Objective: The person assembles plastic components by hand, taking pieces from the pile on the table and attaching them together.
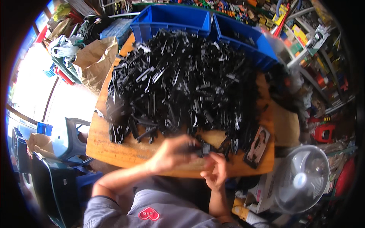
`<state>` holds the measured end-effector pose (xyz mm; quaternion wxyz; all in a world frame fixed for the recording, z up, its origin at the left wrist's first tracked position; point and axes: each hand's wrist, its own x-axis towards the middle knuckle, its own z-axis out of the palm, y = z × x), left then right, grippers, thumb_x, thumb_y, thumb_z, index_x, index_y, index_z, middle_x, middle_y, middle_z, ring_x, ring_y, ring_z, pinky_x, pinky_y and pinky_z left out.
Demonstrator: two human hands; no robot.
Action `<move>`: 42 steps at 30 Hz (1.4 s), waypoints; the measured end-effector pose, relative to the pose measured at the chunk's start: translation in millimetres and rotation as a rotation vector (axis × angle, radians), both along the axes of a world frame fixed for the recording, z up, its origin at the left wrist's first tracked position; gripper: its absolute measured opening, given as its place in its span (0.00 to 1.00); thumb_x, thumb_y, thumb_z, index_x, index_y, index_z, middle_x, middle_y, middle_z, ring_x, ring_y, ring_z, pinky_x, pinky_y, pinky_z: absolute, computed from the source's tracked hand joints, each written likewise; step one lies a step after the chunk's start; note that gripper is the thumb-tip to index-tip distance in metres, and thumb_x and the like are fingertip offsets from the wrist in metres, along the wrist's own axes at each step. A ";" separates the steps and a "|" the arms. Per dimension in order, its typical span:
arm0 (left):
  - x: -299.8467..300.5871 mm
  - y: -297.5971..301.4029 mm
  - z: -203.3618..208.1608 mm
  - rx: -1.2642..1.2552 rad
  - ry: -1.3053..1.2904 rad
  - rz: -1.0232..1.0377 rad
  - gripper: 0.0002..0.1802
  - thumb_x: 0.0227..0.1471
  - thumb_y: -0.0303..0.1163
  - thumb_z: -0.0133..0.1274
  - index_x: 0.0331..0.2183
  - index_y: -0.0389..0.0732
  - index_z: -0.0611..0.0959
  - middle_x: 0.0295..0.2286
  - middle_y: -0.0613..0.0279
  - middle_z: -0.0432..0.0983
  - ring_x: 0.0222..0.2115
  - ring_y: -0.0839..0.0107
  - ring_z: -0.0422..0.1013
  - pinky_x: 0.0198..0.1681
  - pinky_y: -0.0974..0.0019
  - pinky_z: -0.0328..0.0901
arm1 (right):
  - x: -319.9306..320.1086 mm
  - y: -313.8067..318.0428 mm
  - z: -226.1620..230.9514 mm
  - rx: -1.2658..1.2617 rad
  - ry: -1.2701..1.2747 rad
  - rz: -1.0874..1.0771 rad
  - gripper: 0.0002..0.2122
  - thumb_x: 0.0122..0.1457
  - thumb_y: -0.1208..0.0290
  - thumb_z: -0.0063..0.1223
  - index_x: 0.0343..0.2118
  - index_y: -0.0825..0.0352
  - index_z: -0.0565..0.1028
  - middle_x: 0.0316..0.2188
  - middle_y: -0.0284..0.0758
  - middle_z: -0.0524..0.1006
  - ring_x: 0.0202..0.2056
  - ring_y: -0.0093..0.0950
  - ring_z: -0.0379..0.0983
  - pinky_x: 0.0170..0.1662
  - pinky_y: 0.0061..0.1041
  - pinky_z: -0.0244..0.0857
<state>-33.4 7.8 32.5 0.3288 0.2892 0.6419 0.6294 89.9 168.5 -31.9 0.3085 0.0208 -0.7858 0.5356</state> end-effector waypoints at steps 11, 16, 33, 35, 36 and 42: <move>-199.9 187.3 144.0 0.393 0.387 0.180 0.25 0.42 0.37 0.54 0.44 0.36 0.73 0.38 0.50 0.72 0.39 0.62 0.69 0.41 0.60 0.62 | -1.1 14.9 2.0 -0.105 -0.044 -0.059 0.03 0.51 0.80 0.51 0.30 0.72 0.72 0.27 0.36 0.72 0.27 0.22 0.67 0.32 0.17 0.62; -87.5 57.3 55.5 0.023 1.371 0.102 0.11 0.33 0.25 0.54 0.27 0.40 0.77 0.21 0.60 0.64 0.25 0.61 0.66 0.28 0.61 0.64 | -17.8 13.8 13.9 0.055 -0.045 -0.137 0.07 0.47 0.85 0.55 0.31 0.71 0.74 0.25 0.37 0.74 0.23 0.25 0.70 0.26 0.19 0.63; -36.6 -17.6 -12.9 0.000 0.404 0.253 0.09 0.53 0.30 0.49 0.37 0.40 0.76 0.26 0.67 0.71 0.26 0.77 0.65 0.33 0.74 0.60 | -33.5 12.3 28.9 0.397 -0.088 -0.287 0.03 0.51 0.78 0.52 0.30 0.66 0.71 0.25 0.36 0.72 0.28 0.36 0.68 0.33 0.32 0.62; -28.1 -10.3 -8.5 0.060 0.180 0.226 0.11 0.55 0.33 0.47 0.39 0.38 0.75 0.25 0.69 0.70 0.26 0.80 0.63 0.33 0.75 0.59 | -34.6 14.9 23.8 0.502 -0.115 -0.258 0.04 0.50 0.77 0.52 0.29 0.66 0.71 0.25 0.36 0.72 0.29 0.36 0.68 0.33 0.31 0.61; -25.1 -8.1 -6.2 0.119 -0.043 0.197 0.13 0.56 0.36 0.45 0.40 0.37 0.75 0.24 0.70 0.69 0.25 0.83 0.60 0.32 0.76 0.59 | -35.8 16.4 23.0 0.607 -0.141 -0.227 0.04 0.49 0.77 0.53 0.29 0.66 0.71 0.25 0.36 0.72 0.29 0.36 0.67 0.34 0.31 0.61; -3.3 -17.4 -18.0 0.046 -0.166 0.126 0.22 0.45 0.29 0.52 0.44 0.36 0.68 0.32 0.63 0.70 0.28 0.77 0.64 0.33 0.75 0.61 | -33.0 9.5 17.8 0.634 -0.118 -0.139 0.10 0.46 0.77 0.56 0.34 0.66 0.73 0.26 0.34 0.72 0.30 0.34 0.67 0.37 0.32 0.59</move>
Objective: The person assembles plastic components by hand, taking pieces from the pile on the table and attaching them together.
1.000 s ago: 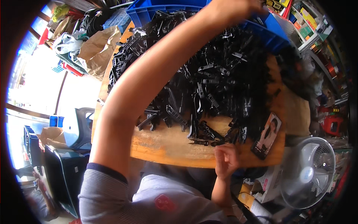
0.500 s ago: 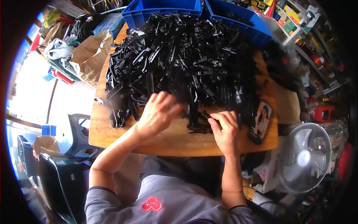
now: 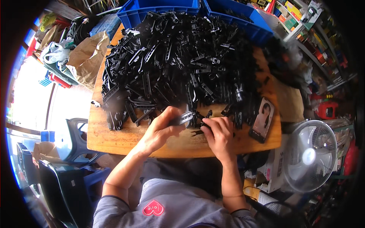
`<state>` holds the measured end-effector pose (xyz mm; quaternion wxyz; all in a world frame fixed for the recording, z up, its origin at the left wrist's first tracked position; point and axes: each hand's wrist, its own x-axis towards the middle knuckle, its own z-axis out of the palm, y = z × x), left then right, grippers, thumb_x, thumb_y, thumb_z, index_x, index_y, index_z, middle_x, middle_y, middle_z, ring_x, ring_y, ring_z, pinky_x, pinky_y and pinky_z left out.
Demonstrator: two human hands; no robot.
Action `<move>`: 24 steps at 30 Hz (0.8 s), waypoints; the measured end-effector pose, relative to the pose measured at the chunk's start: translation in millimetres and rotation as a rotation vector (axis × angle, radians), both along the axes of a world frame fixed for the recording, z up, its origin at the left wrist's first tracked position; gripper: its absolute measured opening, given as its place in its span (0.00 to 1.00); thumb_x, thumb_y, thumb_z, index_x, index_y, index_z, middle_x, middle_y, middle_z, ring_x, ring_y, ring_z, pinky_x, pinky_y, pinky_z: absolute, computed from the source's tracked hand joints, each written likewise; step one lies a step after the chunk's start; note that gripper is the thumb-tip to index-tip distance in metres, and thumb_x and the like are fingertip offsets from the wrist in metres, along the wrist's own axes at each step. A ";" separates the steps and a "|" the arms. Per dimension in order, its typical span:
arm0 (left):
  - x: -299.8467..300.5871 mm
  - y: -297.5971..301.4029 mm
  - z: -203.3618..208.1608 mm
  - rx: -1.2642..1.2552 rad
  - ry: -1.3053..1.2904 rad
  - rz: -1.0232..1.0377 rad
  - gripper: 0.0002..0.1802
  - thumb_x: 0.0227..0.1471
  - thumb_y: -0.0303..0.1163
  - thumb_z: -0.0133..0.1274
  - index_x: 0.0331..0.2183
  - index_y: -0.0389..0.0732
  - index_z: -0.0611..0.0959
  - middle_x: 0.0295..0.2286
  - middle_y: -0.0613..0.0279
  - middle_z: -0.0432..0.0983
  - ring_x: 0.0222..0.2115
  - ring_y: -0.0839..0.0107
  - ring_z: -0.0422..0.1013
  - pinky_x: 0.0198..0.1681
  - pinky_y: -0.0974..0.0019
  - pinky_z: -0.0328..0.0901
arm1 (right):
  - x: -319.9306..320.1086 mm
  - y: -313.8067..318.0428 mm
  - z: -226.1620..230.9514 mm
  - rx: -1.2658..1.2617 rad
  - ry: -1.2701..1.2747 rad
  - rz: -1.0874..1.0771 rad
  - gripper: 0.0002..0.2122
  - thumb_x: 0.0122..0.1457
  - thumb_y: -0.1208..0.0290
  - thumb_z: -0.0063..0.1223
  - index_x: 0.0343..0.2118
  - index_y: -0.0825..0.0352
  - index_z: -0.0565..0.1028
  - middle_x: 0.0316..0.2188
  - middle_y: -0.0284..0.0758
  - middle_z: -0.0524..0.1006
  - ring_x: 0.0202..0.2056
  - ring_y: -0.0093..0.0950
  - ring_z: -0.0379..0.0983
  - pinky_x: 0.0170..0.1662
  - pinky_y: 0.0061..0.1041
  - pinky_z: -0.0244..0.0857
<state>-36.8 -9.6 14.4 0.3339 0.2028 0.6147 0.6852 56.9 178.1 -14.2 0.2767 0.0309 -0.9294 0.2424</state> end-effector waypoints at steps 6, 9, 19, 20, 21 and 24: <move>4.1 -2.4 -3.4 -0.040 -0.031 0.030 0.20 0.56 0.40 0.46 0.44 0.35 0.73 0.24 0.64 0.71 0.20 0.81 0.62 0.26 0.79 0.59 | 3.4 12.8 0.7 -0.191 0.134 -0.075 0.08 0.46 0.81 0.56 0.32 0.68 0.74 0.27 0.36 0.74 0.29 0.34 0.69 0.35 0.29 0.62; 5.5 -2.1 -13.3 0.037 -0.191 0.018 0.22 0.55 0.43 0.45 0.44 0.35 0.73 0.21 0.64 0.69 0.17 0.79 0.61 0.21 0.78 0.57 | 13.3 10.8 -2.9 -0.497 0.068 -0.119 0.07 0.50 0.80 0.56 0.33 0.70 0.74 0.28 0.38 0.74 0.31 0.31 0.71 0.34 0.24 0.65; 24.5 24.2 -7.6 0.067 -0.415 -0.087 0.11 0.55 0.35 0.44 0.38 0.40 0.71 0.21 0.66 0.69 0.19 0.80 0.63 0.24 0.77 0.56 | 15.4 -16.2 27.1 -0.533 -0.080 0.078 0.12 0.47 0.80 0.59 0.36 0.70 0.75 0.32 0.39 0.76 0.34 0.30 0.74 0.36 0.25 0.67; 25.2 23.3 -8.4 0.070 -0.416 -0.084 0.11 0.55 0.35 0.44 0.38 0.40 0.71 0.21 0.66 0.69 0.19 0.80 0.63 0.24 0.77 0.56 | 17.2 -18.5 27.7 -0.537 -0.060 0.087 0.12 0.46 0.80 0.59 0.36 0.70 0.74 0.32 0.39 0.76 0.33 0.30 0.74 0.35 0.24 0.68; 26.4 21.9 -10.3 0.119 -0.450 -0.114 0.11 0.56 0.35 0.44 0.39 0.40 0.71 0.21 0.67 0.68 0.19 0.80 0.62 0.24 0.78 0.56 | 19.6 -19.5 17.2 -0.618 -0.008 0.071 0.12 0.45 0.79 0.61 0.35 0.70 0.74 0.30 0.38 0.76 0.30 0.28 0.74 0.32 0.22 0.68; 28.0 19.1 -12.2 0.151 -0.464 -0.124 0.11 0.56 0.34 0.44 0.40 0.40 0.71 0.21 0.69 0.67 0.19 0.82 0.60 0.23 0.79 0.54 | 24.7 -13.2 15.3 -0.693 -0.025 0.051 0.11 0.45 0.79 0.62 0.32 0.70 0.73 0.30 0.38 0.76 0.29 0.27 0.74 0.33 0.21 0.68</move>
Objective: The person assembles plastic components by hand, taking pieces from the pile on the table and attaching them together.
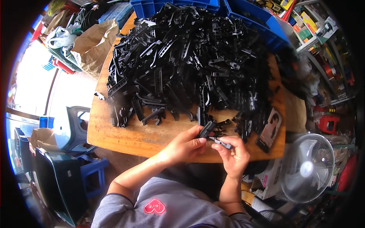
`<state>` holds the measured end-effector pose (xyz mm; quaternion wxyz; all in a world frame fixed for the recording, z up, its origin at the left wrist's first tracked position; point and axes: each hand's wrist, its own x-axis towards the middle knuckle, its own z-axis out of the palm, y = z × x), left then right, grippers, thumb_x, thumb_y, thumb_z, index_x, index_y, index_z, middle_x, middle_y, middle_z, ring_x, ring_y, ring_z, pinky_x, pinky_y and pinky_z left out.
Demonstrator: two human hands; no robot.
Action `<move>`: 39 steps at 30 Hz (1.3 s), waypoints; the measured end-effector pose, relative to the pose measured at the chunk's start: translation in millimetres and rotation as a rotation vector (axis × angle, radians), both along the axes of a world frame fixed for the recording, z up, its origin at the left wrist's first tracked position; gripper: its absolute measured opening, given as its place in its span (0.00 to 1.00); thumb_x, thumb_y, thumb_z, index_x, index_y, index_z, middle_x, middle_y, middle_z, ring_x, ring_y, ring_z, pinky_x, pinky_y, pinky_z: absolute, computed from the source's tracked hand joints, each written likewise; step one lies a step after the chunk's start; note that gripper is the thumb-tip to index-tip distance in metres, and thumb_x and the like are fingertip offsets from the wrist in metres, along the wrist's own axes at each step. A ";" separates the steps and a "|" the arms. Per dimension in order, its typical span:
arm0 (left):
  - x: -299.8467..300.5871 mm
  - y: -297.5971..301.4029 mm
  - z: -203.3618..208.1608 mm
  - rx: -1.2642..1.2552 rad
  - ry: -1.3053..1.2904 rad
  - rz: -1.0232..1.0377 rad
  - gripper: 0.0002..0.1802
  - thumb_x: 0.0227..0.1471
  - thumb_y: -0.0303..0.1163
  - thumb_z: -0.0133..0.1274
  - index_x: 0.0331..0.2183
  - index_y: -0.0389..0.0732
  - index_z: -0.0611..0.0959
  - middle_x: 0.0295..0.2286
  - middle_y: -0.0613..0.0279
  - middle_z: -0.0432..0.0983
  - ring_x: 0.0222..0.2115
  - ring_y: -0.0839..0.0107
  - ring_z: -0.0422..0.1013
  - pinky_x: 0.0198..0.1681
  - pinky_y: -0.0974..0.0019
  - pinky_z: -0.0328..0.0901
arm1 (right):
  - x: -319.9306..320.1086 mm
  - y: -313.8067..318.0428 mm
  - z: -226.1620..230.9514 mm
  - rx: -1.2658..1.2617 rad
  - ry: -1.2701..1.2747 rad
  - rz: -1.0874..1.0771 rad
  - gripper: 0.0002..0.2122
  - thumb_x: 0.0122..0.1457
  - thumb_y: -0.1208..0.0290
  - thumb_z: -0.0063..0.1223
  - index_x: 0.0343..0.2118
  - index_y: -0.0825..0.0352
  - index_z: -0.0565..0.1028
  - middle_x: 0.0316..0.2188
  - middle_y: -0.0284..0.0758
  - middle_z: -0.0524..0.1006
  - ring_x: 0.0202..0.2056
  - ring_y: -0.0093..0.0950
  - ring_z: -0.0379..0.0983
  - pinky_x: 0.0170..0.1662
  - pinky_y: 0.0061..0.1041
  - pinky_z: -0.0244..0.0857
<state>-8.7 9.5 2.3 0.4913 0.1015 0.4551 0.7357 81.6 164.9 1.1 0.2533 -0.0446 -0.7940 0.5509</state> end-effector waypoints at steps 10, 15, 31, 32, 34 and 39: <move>3.9 1.0 1.5 -0.019 0.155 0.041 0.08 0.57 0.33 0.44 0.38 0.41 0.70 0.20 0.73 0.65 0.20 0.85 0.58 0.22 0.80 0.54 | -0.4 -4.6 -5.3 -0.113 -0.051 -0.059 0.11 0.45 0.78 0.62 0.30 0.69 0.71 0.29 0.36 0.74 0.31 0.24 0.71 0.34 0.21 0.64; 3.5 0.6 -1.5 -0.044 0.263 0.009 0.08 0.56 0.33 0.44 0.36 0.40 0.71 0.21 0.73 0.65 0.20 0.85 0.59 0.23 0.80 0.56 | -6.4 -1.6 8.6 0.259 -0.133 -0.001 0.11 0.42 0.80 0.61 0.31 0.67 0.73 0.25 0.35 0.72 0.28 0.31 0.70 0.32 0.26 0.64; 10.1 1.4 0.4 -0.200 0.813 0.021 0.20 0.45 0.36 0.55 0.38 0.35 0.70 0.22 0.48 0.70 0.24 0.55 0.71 0.28 0.58 0.63 | 0.2 -3.7 -10.2 -0.515 0.158 0.063 0.12 0.47 0.78 0.61 0.31 0.68 0.69 0.31 0.41 0.73 0.32 0.22 0.70 0.37 0.17 0.64; 11.5 1.9 0.0 -0.199 0.838 0.027 0.21 0.45 0.37 0.56 0.38 0.34 0.70 0.22 0.48 0.70 0.25 0.54 0.71 0.28 0.57 0.63 | 0.6 -4.0 -12.4 -0.515 0.157 0.064 0.12 0.47 0.78 0.61 0.31 0.68 0.69 0.31 0.41 0.73 0.32 0.22 0.70 0.37 0.17 0.64; 12.9 2.7 -0.9 -0.218 0.914 0.054 0.22 0.45 0.39 0.56 0.37 0.33 0.70 0.23 0.48 0.70 0.25 0.52 0.70 0.27 0.57 0.63 | 1.1 -4.5 -16.5 -0.477 0.165 0.057 0.12 0.46 0.79 0.61 0.31 0.68 0.69 0.32 0.41 0.73 0.32 0.23 0.70 0.37 0.19 0.64; 17.6 5.7 -8.3 -0.261 1.048 0.155 0.20 0.48 0.42 0.54 0.33 0.35 0.70 0.21 0.49 0.70 0.22 0.49 0.70 0.23 0.57 0.63 | 2.7 -8.9 -26.2 -0.467 0.203 0.048 0.13 0.45 0.79 0.62 0.32 0.68 0.69 0.32 0.40 0.73 0.34 0.24 0.70 0.39 0.20 0.64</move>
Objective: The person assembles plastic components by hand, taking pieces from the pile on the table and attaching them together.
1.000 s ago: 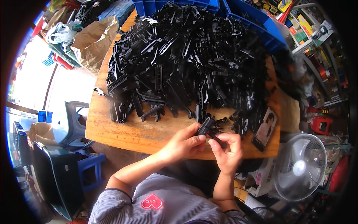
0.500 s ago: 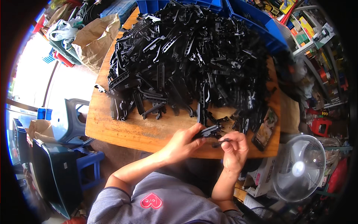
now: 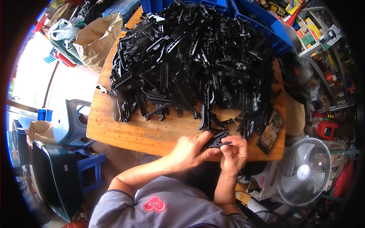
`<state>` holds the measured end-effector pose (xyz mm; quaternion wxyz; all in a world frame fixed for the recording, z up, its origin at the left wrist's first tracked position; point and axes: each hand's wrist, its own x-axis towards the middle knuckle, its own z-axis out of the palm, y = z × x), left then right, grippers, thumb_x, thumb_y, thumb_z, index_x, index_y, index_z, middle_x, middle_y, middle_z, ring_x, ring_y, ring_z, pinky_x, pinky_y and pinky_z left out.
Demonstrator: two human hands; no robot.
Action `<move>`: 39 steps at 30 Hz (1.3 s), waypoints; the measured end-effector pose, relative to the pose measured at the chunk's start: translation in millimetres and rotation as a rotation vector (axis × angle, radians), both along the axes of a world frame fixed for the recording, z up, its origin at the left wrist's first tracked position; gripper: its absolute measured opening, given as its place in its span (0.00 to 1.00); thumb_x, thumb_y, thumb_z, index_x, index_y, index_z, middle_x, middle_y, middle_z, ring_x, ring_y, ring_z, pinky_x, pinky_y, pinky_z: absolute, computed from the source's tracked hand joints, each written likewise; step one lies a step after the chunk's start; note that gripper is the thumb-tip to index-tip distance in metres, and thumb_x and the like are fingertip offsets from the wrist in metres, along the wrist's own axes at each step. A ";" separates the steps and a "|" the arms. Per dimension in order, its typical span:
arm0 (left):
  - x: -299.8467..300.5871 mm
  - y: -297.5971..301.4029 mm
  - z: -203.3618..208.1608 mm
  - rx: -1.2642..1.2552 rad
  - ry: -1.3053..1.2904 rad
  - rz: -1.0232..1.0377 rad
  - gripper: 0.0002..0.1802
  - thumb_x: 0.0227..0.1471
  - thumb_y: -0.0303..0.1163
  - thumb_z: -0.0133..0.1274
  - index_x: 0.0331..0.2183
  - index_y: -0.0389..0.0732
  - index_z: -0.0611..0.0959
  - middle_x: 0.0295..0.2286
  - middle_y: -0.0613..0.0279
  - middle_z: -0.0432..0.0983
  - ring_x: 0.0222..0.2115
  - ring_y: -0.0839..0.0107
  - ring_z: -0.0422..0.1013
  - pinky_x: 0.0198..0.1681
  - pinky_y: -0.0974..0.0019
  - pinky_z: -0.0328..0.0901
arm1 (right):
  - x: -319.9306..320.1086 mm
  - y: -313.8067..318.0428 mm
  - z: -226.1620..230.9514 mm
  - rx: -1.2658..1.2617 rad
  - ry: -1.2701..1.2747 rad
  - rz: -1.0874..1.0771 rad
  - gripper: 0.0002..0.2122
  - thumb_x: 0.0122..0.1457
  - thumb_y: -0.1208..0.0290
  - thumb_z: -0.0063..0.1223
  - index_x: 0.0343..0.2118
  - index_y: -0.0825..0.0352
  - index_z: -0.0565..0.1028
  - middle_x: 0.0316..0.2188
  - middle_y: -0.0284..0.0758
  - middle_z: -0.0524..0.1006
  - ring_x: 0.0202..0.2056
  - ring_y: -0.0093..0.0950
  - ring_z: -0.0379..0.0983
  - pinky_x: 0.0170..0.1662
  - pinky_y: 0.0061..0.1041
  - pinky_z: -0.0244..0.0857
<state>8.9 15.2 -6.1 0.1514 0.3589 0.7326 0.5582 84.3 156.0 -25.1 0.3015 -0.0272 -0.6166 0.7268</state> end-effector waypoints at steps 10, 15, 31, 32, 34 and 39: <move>4.9 -4.1 -4.1 0.061 0.036 -0.099 0.17 0.51 0.42 0.51 0.34 0.38 0.69 0.17 0.49 0.69 0.17 0.49 0.69 0.18 0.55 0.62 | 3.8 1.4 13.8 -0.160 -0.194 0.187 0.19 0.45 0.70 0.65 0.37 0.71 0.69 0.32 0.32 0.70 0.32 0.19 0.68 0.38 0.17 0.62; 6.2 -6.2 -2.5 0.060 -0.040 -0.144 0.15 0.52 0.40 0.51 0.33 0.38 0.69 0.17 0.50 0.70 0.17 0.49 0.69 0.19 0.55 0.62 | 3.5 2.2 3.9 -0.029 -0.075 0.125 0.17 0.44 0.69 0.66 0.33 0.70 0.71 0.28 0.31 0.70 0.28 0.17 0.66 0.31 0.17 0.62; -31.2 -23.5 15.6 -0.242 0.295 0.020 0.17 0.27 0.24 0.58 0.29 0.41 0.75 0.22 0.60 0.71 0.28 0.62 0.70 0.28 0.62 0.64 | -26.4 29.7 37.7 0.982 -0.161 0.047 0.10 0.44 0.85 0.53 0.32 0.70 0.75 0.31 0.36 0.74 0.33 0.34 0.70 0.36 0.29 0.66; -46.2 -18.4 20.5 -0.254 0.450 0.020 0.17 0.29 0.25 0.57 0.29 0.41 0.75 0.22 0.61 0.71 0.27 0.62 0.70 0.28 0.61 0.64 | -33.7 39.8 35.0 1.073 -0.195 0.023 0.11 0.44 0.85 0.52 0.33 0.70 0.75 0.32 0.37 0.74 0.33 0.35 0.70 0.37 0.29 0.66; -53.7 -14.3 22.2 -0.267 0.604 0.028 0.17 0.30 0.26 0.57 0.30 0.42 0.75 0.22 0.61 0.70 0.27 0.61 0.70 0.28 0.60 0.65 | -39.8 46.7 30.8 1.163 -0.226 0.006 0.12 0.44 0.86 0.52 0.34 0.71 0.75 0.33 0.38 0.73 0.34 0.35 0.70 0.37 0.29 0.65; -41.6 2.5 1.9 -0.382 0.639 -0.049 0.16 0.36 0.33 0.57 0.32 0.43 0.72 0.24 0.58 0.67 0.29 0.59 0.70 0.29 0.60 0.66 | -39.9 45.0 19.0 0.956 -0.233 -0.102 0.15 0.51 0.83 0.51 0.44 0.67 0.72 0.33 0.36 0.74 0.30 0.26 0.70 0.34 0.21 0.65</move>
